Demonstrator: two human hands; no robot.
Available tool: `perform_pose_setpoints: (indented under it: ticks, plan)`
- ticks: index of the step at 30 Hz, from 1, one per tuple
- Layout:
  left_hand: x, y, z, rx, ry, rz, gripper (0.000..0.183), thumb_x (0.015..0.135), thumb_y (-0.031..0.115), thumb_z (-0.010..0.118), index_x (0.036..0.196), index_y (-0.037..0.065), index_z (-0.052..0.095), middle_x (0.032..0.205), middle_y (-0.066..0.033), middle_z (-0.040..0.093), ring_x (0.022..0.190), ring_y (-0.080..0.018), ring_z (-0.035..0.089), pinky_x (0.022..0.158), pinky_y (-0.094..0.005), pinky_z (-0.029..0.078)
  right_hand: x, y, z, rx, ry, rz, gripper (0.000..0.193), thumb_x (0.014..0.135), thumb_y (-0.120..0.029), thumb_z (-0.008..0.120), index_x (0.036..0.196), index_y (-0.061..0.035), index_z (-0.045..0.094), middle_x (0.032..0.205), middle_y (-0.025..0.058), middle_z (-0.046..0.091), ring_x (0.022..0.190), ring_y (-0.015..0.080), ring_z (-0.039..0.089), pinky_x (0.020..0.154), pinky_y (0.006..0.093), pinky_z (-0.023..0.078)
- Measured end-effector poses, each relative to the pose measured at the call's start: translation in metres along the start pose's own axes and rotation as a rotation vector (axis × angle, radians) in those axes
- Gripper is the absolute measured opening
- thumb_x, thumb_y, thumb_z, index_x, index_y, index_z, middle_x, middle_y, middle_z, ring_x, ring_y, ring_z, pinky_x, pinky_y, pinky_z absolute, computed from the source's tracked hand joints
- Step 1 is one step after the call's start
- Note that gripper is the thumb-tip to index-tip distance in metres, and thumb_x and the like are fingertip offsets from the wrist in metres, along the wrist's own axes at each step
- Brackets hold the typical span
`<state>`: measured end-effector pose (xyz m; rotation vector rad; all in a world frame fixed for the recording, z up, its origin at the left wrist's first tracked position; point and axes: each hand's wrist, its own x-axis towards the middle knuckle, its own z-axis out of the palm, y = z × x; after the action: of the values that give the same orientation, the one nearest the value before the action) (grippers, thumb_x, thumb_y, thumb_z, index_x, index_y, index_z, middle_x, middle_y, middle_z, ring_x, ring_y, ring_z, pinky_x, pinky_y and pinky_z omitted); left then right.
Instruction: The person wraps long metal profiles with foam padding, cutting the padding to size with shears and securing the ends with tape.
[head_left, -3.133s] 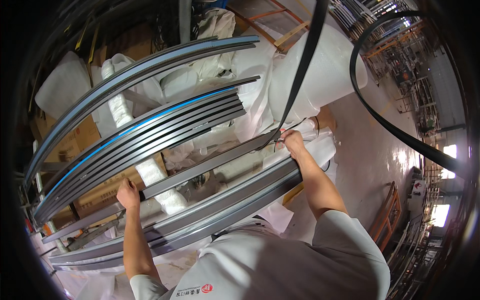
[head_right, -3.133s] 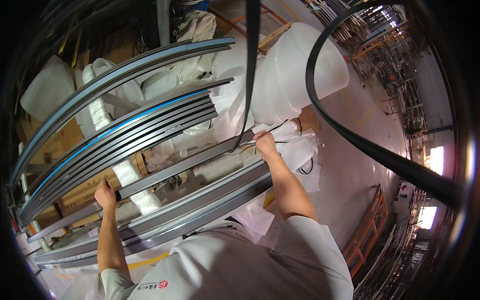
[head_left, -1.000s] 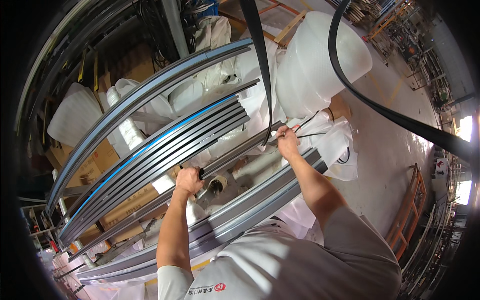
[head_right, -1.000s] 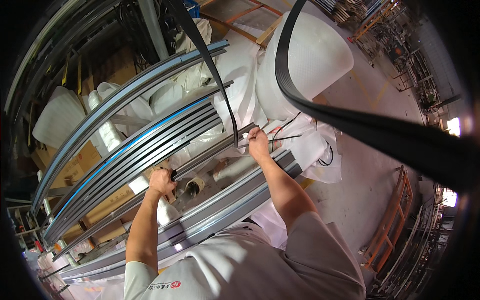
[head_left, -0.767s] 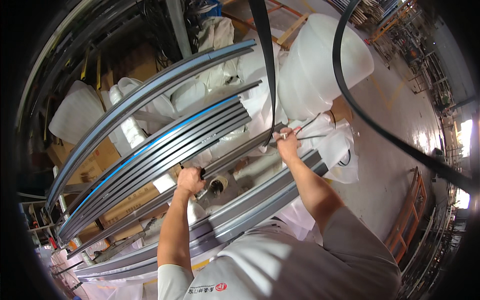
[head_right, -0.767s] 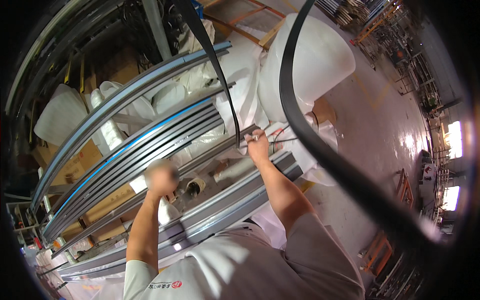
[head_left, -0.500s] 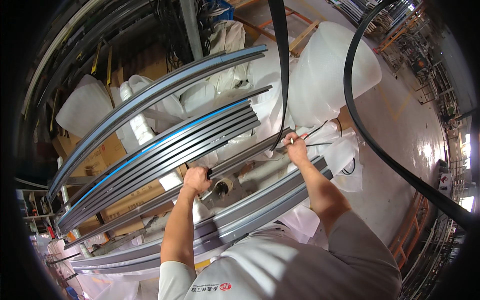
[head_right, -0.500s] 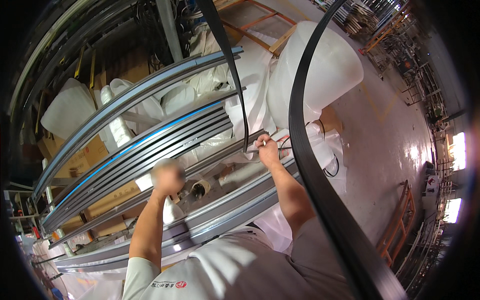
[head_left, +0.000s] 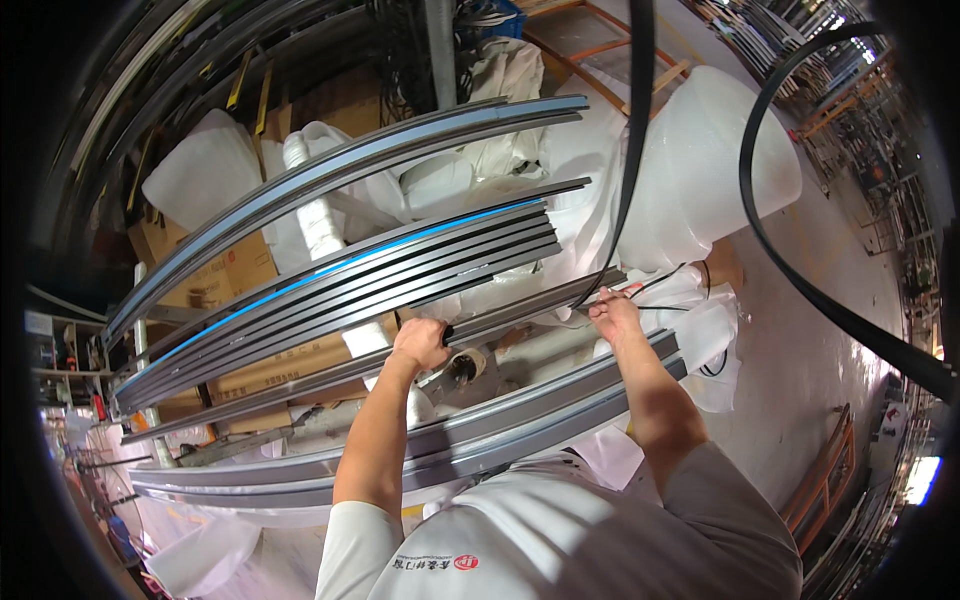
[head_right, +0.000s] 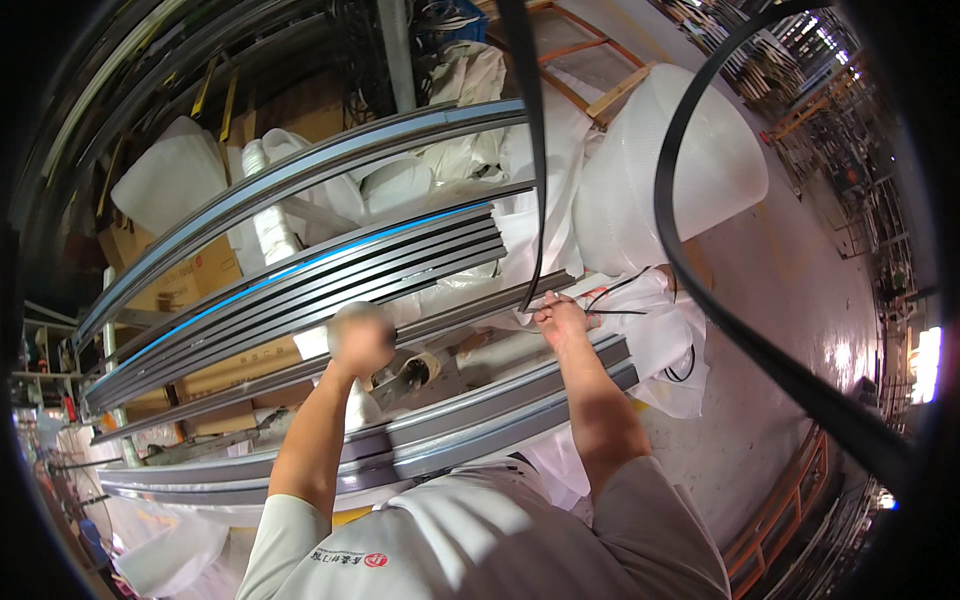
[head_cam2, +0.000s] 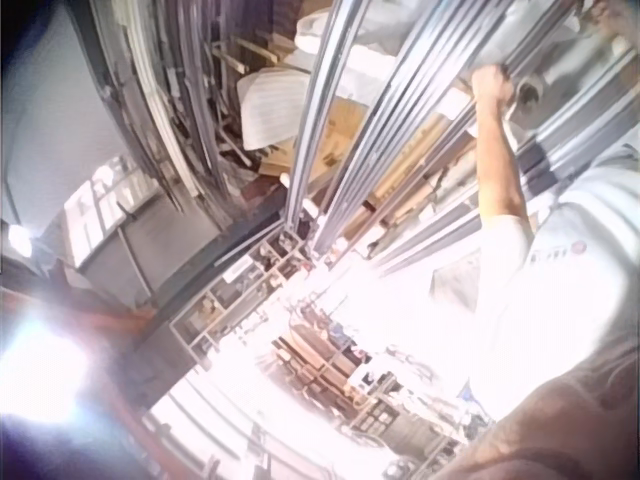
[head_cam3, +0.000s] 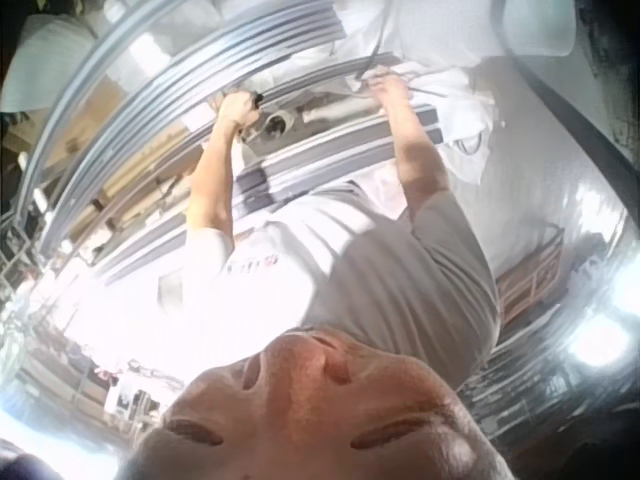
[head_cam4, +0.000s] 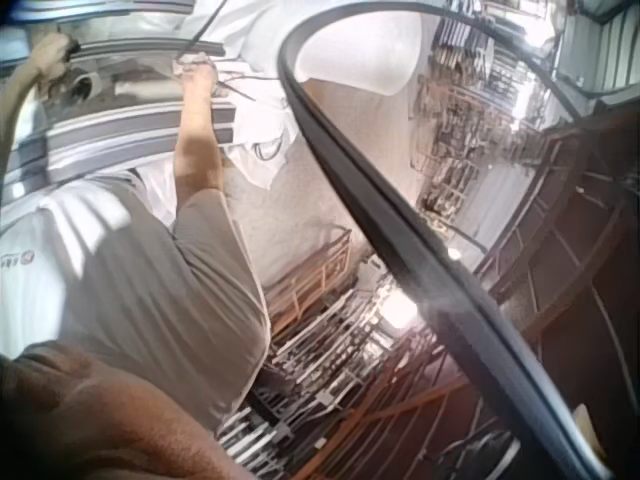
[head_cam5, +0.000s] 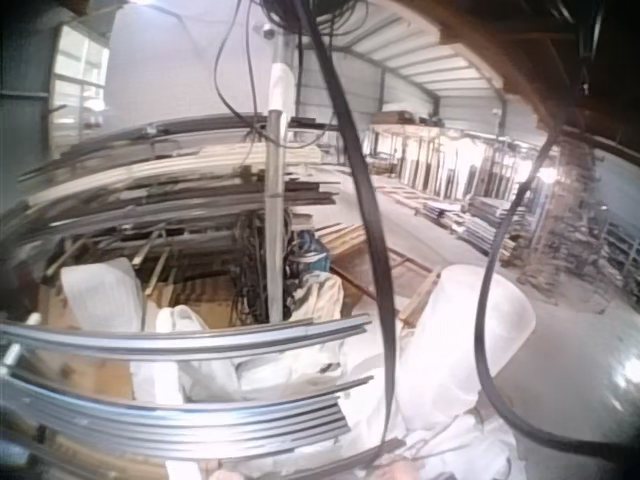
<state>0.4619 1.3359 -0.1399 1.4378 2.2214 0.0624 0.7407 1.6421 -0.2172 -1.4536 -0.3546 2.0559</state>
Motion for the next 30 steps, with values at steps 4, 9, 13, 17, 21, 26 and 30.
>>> perform_pose_setpoints:
  ticks: [4, 9, 13, 17, 21, 26, 30]
  plan:
    - [0.000, -0.002, 0.000, -0.037, 0.027, -0.008, 0.029, 0.077, 0.029, 0.069, 0.094, 0.006, 0.075, 0.096, -0.0212, 0.074, 0.097, -0.0406, 0.070, 0.089, -0.0486, 0.056, 0.001, -0.012, -0.010, 0.009, -0.078, 0.062, 0.029, 0.094, 0.014, 0.053, 0.103, -0.0135, 0.049, 0.088, 0.0080, 0.057, 0.061, 0.0162, 0.047, 0.056, 0.0354, 0.040]
    - [0.001, 0.000, -0.013, -0.088, 0.025, -0.006, 0.028, 0.077, 0.027, 0.069, 0.093, 0.005, 0.075, 0.095, -0.0221, 0.074, 0.097, -0.0406, 0.070, 0.089, -0.0484, 0.056, 0.001, -0.010, -0.014, -0.252, 0.027, 0.030, 0.030, 0.093, 0.014, 0.050, 0.104, -0.0136, 0.049, 0.084, 0.0069, 0.058, 0.061, 0.0160, 0.048, 0.055, 0.0332, 0.040]
    - [-0.002, -0.007, -0.005, -0.065, 0.019, 0.034, 0.027, 0.077, 0.027, 0.068, 0.090, 0.004, 0.075, 0.094, -0.0225, 0.073, 0.094, -0.0414, 0.070, 0.088, -0.0488, 0.056, 0.025, -0.004, -0.005, -0.370, 0.105, -0.006, 0.025, 0.093, 0.010, 0.046, 0.100, -0.0137, 0.051, 0.079, 0.0068, 0.058, 0.059, 0.0166, 0.047, 0.052, 0.0356, 0.038]
    - [-0.011, 0.000, -0.016, -0.072, 0.034, 0.114, 0.028, 0.076, 0.028, 0.069, 0.089, 0.004, 0.074, 0.090, -0.0227, 0.073, 0.090, -0.0417, 0.070, 0.084, -0.0492, 0.056, 0.089, -0.002, -0.027, -0.169, 0.020, -0.009, 0.013, 0.098, -0.010, 0.045, 0.088, -0.0134, 0.053, 0.076, 0.0082, 0.057, 0.054, 0.0195, 0.044, 0.048, 0.0360, 0.035]
    - [-0.016, -0.002, -0.027, -0.095, -0.013, 0.092, 0.028, 0.075, 0.029, 0.072, 0.089, 0.005, 0.074, 0.086, -0.0220, 0.072, 0.088, -0.0414, 0.070, 0.082, -0.0488, 0.056, 0.113, -0.014, -0.040, 0.101, -0.046, 0.018, 0.024, 0.096, -0.026, 0.048, 0.083, -0.0089, 0.059, 0.069, 0.0093, 0.054, 0.055, 0.0285, 0.051, 0.051, 0.0421, 0.043]
    - [-0.019, 0.001, -0.016, -0.085, 0.053, 0.163, 0.027, 0.070, 0.027, 0.074, 0.084, 0.004, 0.070, 0.075, -0.0209, 0.068, 0.078, -0.0421, 0.067, 0.073, -0.0501, 0.055, 0.124, -0.043, -0.030, 0.197, -0.065, -0.136, 0.025, 0.094, -0.026, 0.046, 0.096, -0.0077, 0.062, 0.087, 0.0109, 0.064, 0.066, 0.0324, 0.059, 0.059, 0.0501, 0.049]
    - [-0.023, -0.002, -0.012, -0.102, 0.125, 0.200, 0.027, 0.068, 0.026, 0.075, 0.082, 0.004, 0.067, 0.069, -0.0204, 0.065, 0.071, -0.0426, 0.066, 0.068, -0.0504, 0.053, 0.120, -0.079, -0.048, -0.357, 0.244, -0.403, 0.019, 0.095, -0.003, 0.060, 0.113, 0.0011, 0.064, 0.089, 0.0105, 0.066, 0.064, 0.0250, 0.062, 0.049, 0.0397, 0.046]
